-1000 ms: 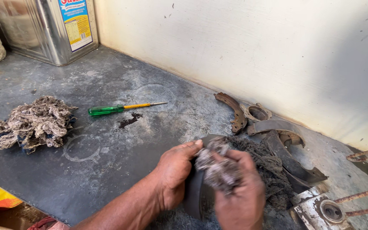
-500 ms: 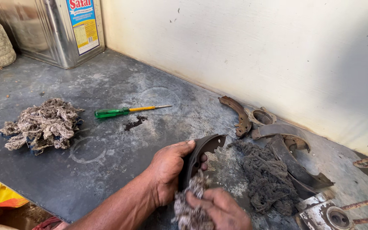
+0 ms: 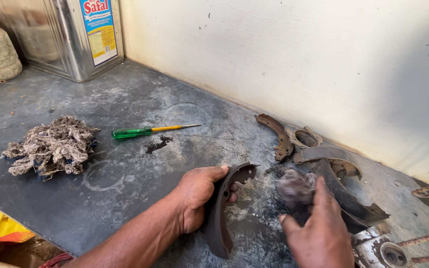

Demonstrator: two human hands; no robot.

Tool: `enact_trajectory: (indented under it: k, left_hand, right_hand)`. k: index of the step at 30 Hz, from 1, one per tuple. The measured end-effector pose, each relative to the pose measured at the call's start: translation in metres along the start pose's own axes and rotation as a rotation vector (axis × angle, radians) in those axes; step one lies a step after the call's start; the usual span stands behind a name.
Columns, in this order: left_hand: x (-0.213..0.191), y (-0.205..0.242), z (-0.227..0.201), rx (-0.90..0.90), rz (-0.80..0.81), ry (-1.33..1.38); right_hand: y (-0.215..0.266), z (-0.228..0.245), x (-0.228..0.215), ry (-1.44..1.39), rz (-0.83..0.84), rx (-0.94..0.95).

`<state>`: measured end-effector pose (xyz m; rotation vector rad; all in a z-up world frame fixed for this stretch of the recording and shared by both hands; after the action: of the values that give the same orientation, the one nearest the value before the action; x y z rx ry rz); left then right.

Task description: The person rubs a bunch of fibrous waste material and a small metal scraper against several curved brake shoes and metal components to remove dirt and debris.

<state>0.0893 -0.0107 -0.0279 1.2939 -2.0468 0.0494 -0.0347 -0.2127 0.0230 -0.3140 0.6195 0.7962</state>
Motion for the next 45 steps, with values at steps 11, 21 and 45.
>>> enact_trajectory:
  k: [11,21,45]
  left_hand:
    - [-0.008,-0.011,0.006,-0.028,0.001,-0.017]
    - [-0.007,-0.007,0.005,-0.036,0.034,-0.060]
    - [0.006,0.021,-0.041,0.252,0.140,-1.453]
  right_hand:
    - [-0.002,0.018,0.033,0.512,0.141,-0.146]
    - [0.000,0.011,0.033,0.556,0.169,-0.122]
    - [0.003,-0.044,0.002,0.592,0.239,0.061]
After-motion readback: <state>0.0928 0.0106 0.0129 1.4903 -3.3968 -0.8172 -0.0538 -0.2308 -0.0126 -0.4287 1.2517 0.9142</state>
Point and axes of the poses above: each hand's wrist, its own y-axis away from the middle knuckle, its own x-axis out of the palm, z = x × y, the point moved 6 cm from there along -y, towards the middle knuckle, and after that the axes turned 9 degrees about x, right-handed, at the moved point
